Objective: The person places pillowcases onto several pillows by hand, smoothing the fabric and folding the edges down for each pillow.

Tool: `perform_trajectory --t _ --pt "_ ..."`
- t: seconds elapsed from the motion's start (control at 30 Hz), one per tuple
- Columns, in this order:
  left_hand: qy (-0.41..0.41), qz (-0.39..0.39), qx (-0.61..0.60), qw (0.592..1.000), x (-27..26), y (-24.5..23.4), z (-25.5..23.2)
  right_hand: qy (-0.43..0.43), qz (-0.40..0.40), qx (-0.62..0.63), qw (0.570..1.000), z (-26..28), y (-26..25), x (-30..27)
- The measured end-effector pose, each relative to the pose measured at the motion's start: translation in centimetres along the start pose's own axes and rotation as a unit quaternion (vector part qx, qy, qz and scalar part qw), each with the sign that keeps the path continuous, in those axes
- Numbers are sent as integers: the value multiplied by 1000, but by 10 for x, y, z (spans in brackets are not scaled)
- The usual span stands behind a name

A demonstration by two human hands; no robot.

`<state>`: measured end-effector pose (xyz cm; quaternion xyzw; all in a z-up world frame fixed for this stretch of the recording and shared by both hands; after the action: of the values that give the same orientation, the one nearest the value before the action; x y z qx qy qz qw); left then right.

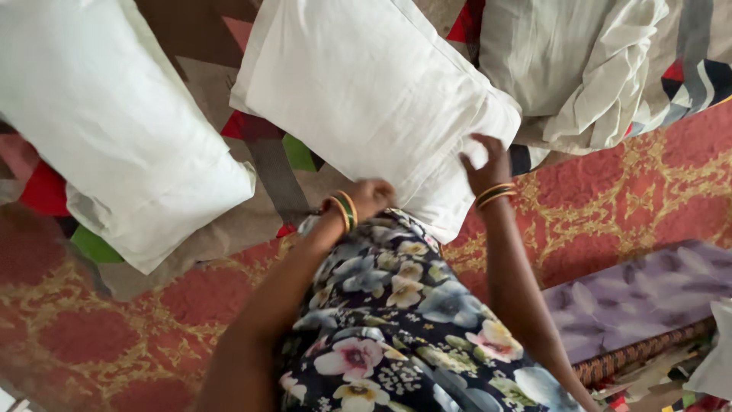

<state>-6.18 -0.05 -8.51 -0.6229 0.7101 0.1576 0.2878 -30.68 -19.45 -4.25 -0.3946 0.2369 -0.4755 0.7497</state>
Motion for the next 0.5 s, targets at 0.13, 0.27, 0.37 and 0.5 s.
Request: perform_trajectory --t 0.13,0.27,0.37,0.5 --pt "-40 -213 13 976 24 -79 -2 -11 56 -44 997 54 53 -7" --pt "38 -408 103 906 72 -150 5 -50 168 -120 977 103 100 4" --pt "23 -542 96 834 101 -176 9 -132 199 -96 966 112 136 18" --pt "18 -546 301 782 152 -158 -23 -174 183 -215 943 59 154 45"
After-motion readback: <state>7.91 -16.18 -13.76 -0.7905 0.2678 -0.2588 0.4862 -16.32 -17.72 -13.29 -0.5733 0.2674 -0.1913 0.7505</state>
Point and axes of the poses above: each hand's wrist, its own x-axis towards the middle knuckle, its own y-axis out of the palm, z = x × y, the point moved 2 cm from there along x, towards the middle knuckle, and after that the axes turned 4 degrees about -z, right-handed, at the moved point
